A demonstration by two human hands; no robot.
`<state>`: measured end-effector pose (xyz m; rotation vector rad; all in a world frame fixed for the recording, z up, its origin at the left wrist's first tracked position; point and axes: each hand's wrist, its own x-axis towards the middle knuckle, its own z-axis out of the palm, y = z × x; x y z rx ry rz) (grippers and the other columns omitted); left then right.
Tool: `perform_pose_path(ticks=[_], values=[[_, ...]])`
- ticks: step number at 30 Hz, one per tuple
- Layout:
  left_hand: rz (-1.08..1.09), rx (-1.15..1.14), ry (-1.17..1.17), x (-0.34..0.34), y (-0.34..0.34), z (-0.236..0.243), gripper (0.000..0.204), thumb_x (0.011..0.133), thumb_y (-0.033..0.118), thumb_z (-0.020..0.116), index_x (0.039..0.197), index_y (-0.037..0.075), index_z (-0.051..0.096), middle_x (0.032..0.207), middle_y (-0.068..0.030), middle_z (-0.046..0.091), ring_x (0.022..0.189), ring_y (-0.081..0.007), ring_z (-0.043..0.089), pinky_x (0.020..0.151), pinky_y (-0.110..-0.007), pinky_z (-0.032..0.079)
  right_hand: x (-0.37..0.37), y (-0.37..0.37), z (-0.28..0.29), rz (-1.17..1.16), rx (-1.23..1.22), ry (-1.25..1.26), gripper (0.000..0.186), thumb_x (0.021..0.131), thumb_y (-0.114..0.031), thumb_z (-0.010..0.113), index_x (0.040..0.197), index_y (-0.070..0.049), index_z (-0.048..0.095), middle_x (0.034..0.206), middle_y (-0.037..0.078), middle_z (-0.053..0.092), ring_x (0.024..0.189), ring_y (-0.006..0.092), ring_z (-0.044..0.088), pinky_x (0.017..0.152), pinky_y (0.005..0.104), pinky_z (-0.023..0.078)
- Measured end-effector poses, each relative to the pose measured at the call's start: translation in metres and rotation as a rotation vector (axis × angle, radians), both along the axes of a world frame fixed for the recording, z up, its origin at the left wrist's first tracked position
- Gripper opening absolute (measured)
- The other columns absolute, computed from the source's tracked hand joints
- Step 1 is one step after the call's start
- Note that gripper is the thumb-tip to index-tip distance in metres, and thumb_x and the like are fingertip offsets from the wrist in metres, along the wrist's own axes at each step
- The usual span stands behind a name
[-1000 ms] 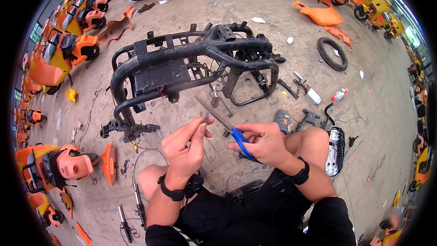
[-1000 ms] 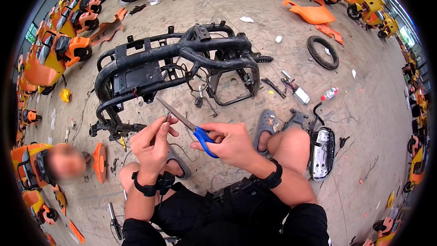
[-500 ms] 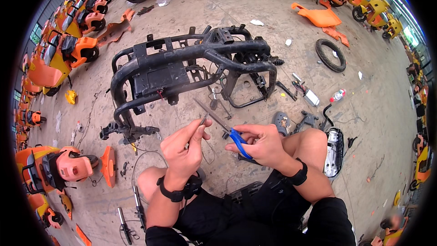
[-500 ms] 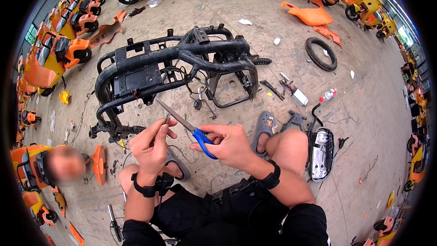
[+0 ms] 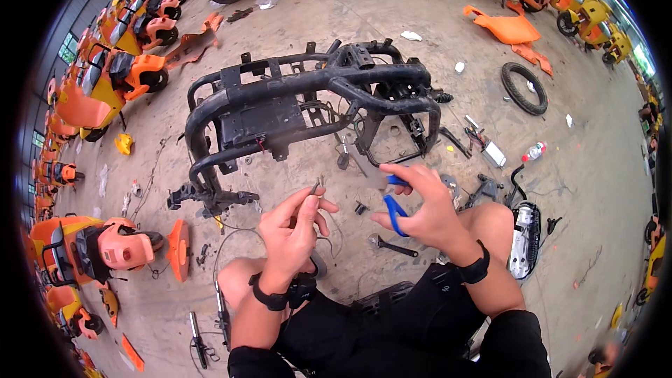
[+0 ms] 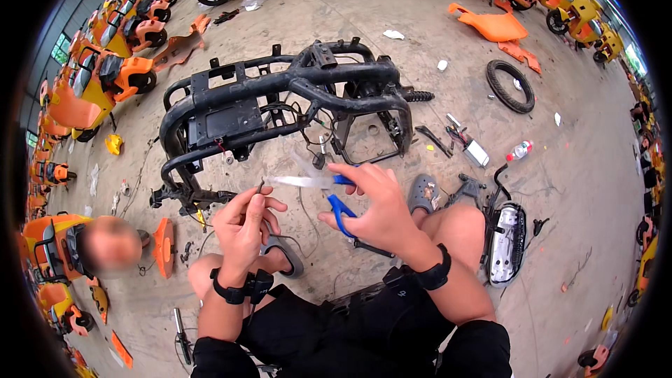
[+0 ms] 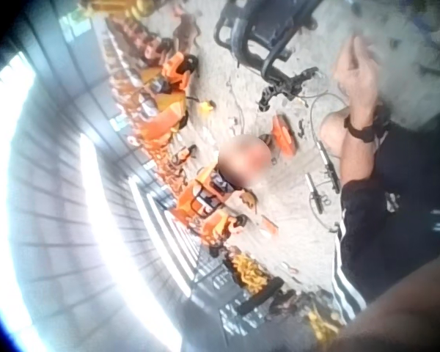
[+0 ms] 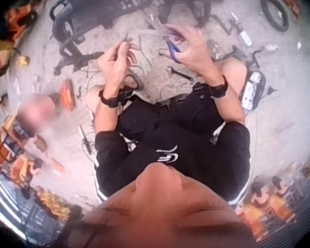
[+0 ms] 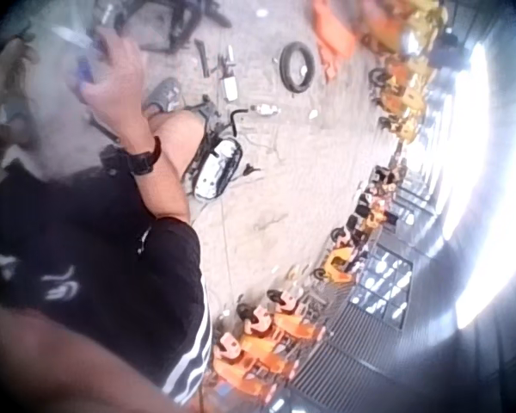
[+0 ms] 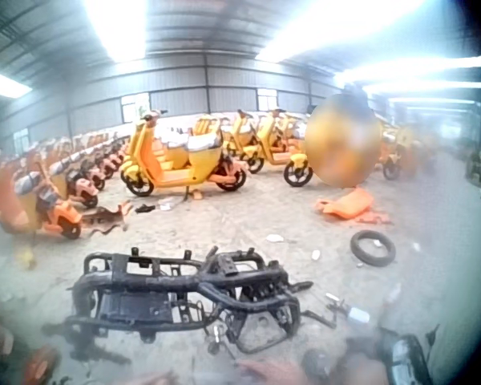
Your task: The person trims a wire using scissors while sitting on the floor of a garage surrounded by orange scooters.
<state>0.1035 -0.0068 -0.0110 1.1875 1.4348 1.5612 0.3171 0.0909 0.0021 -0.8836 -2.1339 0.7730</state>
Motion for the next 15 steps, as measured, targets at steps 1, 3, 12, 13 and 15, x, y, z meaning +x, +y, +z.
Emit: perform_pose_path(ticks=[1, 3, 12, 13, 15], values=[[-0.011, -0.010, -0.028, 0.001, 0.001, 0.001, 0.025, 0.102, 0.014, 0.052, 0.112, -0.006, 0.063, 0.083, -0.0173, 0.071, 0.050, -0.0120, 0.060, 0.038, -0.019, 0.039, -0.001, 0.000, -0.001, -0.007, 0.035, -0.006, 0.062, 0.065, -0.021, 0.087, 0.121, -0.010, 0.065, 0.084, 0.000, 0.060, 0.076, 0.0145, 0.056, 0.073, 0.0296, 0.040], [-0.036, -0.030, -0.084, 0.001, 0.003, 0.003, 0.027, 0.103, 0.017, 0.051, 0.112, -0.006, 0.062, 0.080, -0.0168, 0.070, 0.048, -0.0113, 0.057, 0.038, -0.019, 0.039, -0.003, 0.001, -0.006, -0.022, 0.105, -0.016, 0.060, 0.064, -0.024, 0.086, 0.118, -0.012, 0.066, 0.080, 0.001, 0.059, 0.075, 0.0159, 0.056, 0.071, 0.0310, 0.035], [-0.053, -0.074, -0.143, 0.006, 0.005, 0.005, 0.027, 0.103, 0.017, 0.050, 0.106, -0.007, 0.061, 0.077, -0.0172, 0.069, 0.046, -0.0112, 0.056, 0.038, -0.020, 0.039, -0.001, -0.006, -0.027, -0.057, 0.232, -0.067, 0.055, 0.064, -0.020, 0.086, 0.115, -0.012, 0.068, 0.069, -0.003, 0.058, 0.062, 0.0127, 0.055, 0.062, 0.0309, 0.033], [-0.060, -0.079, -0.137, 0.007, 0.006, 0.004, 0.026, 0.103, 0.016, 0.050, 0.105, -0.007, 0.062, 0.077, -0.0158, 0.069, 0.046, -0.0101, 0.056, 0.038, -0.020, 0.039, -0.002, -0.007, -0.027, -0.053, 0.234, -0.065, 0.055, 0.064, -0.020, 0.086, 0.115, -0.012, 0.068, 0.069, -0.003, 0.058, 0.062, 0.0127, 0.055, 0.062, 0.0309, 0.033], [-0.075, -0.087, -0.126, 0.008, 0.006, 0.003, 0.024, 0.102, 0.014, 0.051, 0.104, -0.006, 0.064, 0.076, -0.0129, 0.070, 0.047, -0.0079, 0.055, 0.038, -0.020, 0.038, -0.004, -0.009, -0.027, -0.046, 0.238, -0.061, 0.054, 0.064, -0.020, 0.086, 0.115, -0.012, 0.068, 0.069, -0.003, 0.059, 0.063, 0.0127, 0.055, 0.061, 0.0310, 0.032]])
